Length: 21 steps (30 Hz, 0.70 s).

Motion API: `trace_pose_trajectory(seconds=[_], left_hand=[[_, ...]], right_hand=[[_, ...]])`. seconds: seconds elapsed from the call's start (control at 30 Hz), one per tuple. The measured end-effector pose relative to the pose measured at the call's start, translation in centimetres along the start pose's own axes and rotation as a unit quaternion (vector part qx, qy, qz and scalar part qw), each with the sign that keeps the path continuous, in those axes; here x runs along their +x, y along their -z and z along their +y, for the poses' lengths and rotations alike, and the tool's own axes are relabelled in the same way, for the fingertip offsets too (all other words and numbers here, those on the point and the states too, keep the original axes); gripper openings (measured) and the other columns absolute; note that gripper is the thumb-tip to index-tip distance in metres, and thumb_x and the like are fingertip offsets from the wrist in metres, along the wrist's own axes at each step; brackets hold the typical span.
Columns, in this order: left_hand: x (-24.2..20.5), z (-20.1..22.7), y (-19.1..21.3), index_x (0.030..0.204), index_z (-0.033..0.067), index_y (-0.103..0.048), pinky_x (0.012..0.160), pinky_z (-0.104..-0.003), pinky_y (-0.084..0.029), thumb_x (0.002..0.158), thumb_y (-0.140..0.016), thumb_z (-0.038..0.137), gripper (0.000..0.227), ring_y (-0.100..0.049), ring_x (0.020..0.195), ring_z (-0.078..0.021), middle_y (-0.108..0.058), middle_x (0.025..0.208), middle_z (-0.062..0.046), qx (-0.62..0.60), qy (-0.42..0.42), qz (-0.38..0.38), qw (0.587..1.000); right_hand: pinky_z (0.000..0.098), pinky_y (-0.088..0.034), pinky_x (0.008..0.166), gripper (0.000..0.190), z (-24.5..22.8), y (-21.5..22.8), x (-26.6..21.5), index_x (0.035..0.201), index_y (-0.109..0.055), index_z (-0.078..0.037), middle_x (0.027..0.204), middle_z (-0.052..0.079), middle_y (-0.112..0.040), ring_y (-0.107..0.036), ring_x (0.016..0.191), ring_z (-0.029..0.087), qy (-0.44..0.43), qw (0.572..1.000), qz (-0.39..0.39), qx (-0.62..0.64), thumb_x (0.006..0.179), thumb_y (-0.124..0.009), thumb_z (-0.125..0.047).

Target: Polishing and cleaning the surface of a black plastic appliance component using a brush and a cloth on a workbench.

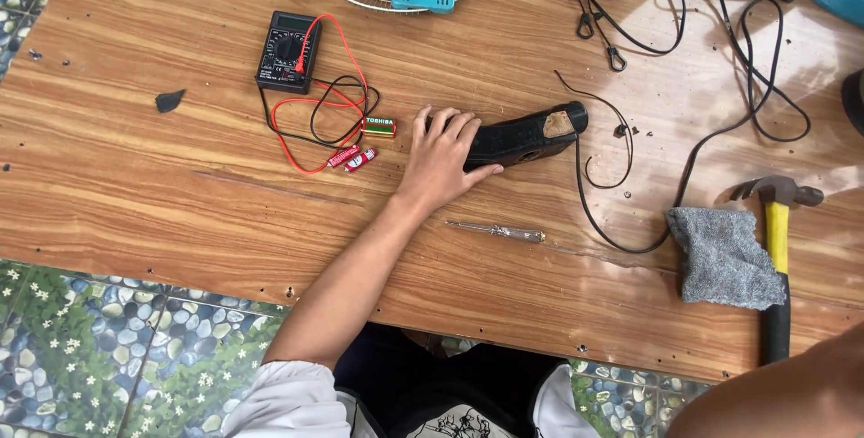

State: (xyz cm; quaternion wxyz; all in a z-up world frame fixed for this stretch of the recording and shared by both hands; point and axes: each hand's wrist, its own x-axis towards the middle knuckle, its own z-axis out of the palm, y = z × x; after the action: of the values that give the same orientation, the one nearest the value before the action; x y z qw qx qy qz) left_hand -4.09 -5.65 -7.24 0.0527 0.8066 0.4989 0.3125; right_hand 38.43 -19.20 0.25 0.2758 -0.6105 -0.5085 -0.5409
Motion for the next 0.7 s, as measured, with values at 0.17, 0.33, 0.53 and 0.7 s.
trace_pose_trajectory(seconds=[0.17, 0.33, 0.53, 0.7], left_hand=[[0.0, -0.2, -0.2, 0.128, 0.0033, -0.065, 0.118, -0.061, -0.020, 0.080, -0.079, 0.060, 0.076, -0.051, 0.130, -0.0303, -0.067, 0.127, -0.013, 0.010, -0.001, 0.007, 1.000], [0.2, -0.2, -0.1, 0.128, 0.0035, -0.065, 0.118, -0.061, -0.021, 0.079, -0.080, 0.059, 0.076, -0.052, 0.130, -0.0304, -0.067, 0.126, -0.013, 0.013, -0.006, 0.014, 1.000], [0.1, 0.2, 0.5, 0.129, 0.0021, -0.065, 0.119, -0.061, -0.019, 0.080, -0.080, 0.058, 0.076, -0.051, 0.131, -0.0307, -0.066, 0.127, -0.014, 0.002, -0.004, 0.001, 1.000], [0.1, 0.3, 1.1, 0.130, 0.0014, -0.065, 0.118, -0.059, -0.021, 0.085, -0.072, 0.064, 0.077, -0.052, 0.131, -0.0308, -0.067, 0.129, -0.015, -0.011, 0.000, -0.015, 1.000]], right_hand=[[0.0447, -0.054, 0.058, 0.038, -10.4, 0.5, -1.8, 0.092, -0.062, -0.010, 0.071, 0.012, -0.070, -0.073, 0.070, 0.035, -0.045, 0.953, -0.242, 0.174, 0.120, -0.057, -0.036], [0.0548, -0.049, 0.059, 0.036, -18.9, 0.8, -2.5, 0.089, -0.054, -0.013, 0.064, 0.015, -0.066, -0.070, 0.073, 0.044, -0.082, 0.820, -0.460, 0.330, 0.116, -0.045, -0.036], [0.0475, -0.051, 0.060, 0.034, -19.5, 0.8, -0.4, 0.087, -0.058, -0.017, 0.063, 0.008, -0.065, -0.070, 0.071, 0.038, -0.120, 0.811, -0.432, 0.376, 0.114, -0.050, -0.036], [0.0549, -0.048, 0.059, 0.017, -19.2, 2.1, 2.6, 0.118, -0.066, -0.002, 0.065, 0.014, -0.067, -0.066, 0.064, 0.045, -0.117, 0.791, -0.409, 0.440, 0.109, -0.054, -0.011]])
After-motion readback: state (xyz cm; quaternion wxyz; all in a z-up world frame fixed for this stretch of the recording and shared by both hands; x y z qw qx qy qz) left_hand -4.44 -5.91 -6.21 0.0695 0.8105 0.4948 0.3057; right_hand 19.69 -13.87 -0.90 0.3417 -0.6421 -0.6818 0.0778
